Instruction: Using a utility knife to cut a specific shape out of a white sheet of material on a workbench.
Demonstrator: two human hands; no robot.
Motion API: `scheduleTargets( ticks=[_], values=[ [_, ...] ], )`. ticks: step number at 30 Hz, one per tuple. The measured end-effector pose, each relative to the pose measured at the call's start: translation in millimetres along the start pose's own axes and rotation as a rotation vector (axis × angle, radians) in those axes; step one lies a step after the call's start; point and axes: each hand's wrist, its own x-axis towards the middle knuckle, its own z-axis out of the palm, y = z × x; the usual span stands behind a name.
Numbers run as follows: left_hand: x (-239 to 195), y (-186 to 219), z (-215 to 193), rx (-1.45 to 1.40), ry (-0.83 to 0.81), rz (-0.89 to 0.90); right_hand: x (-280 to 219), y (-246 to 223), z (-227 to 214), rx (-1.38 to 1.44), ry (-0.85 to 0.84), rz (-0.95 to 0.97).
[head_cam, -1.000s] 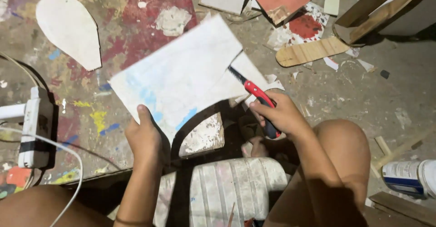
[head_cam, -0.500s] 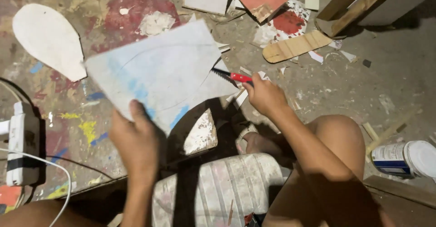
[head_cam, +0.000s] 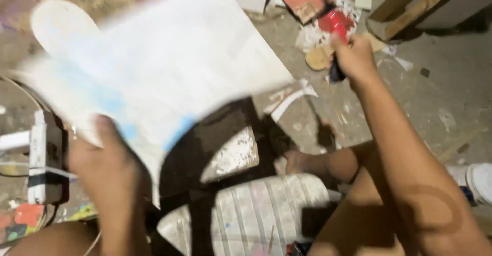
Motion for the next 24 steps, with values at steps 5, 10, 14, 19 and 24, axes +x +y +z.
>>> scheduleTargets(
  ticks=[5,10,14,19,24],
  values=[
    [-6.1,17.4,6.7,0.004,-0.399,-0.540,-44.6,25.2,-0.4,0.373,-0.116,0.095],
    [1.1,27.3,16.0,-0.269,-0.720,-0.576,-51.9,56.8,3.2,0.452,-0.093,0.245],
    [34.6,-17.8,57.8,0.307,-0.913,-0.069,-66.0,43.2,-2.4,0.425,-0.135,0.181],
    [63.4,-18.0,89.5,0.372,-1.000,-0.018,-98.6,24.1,-17.9,0.382,-0.070,0.028],
    [60.1,-64.2,135.1,0.502,-1.074,0.206,-109.5,18.1,-16.1,0.428,-0.058,0.009]
  ],
)
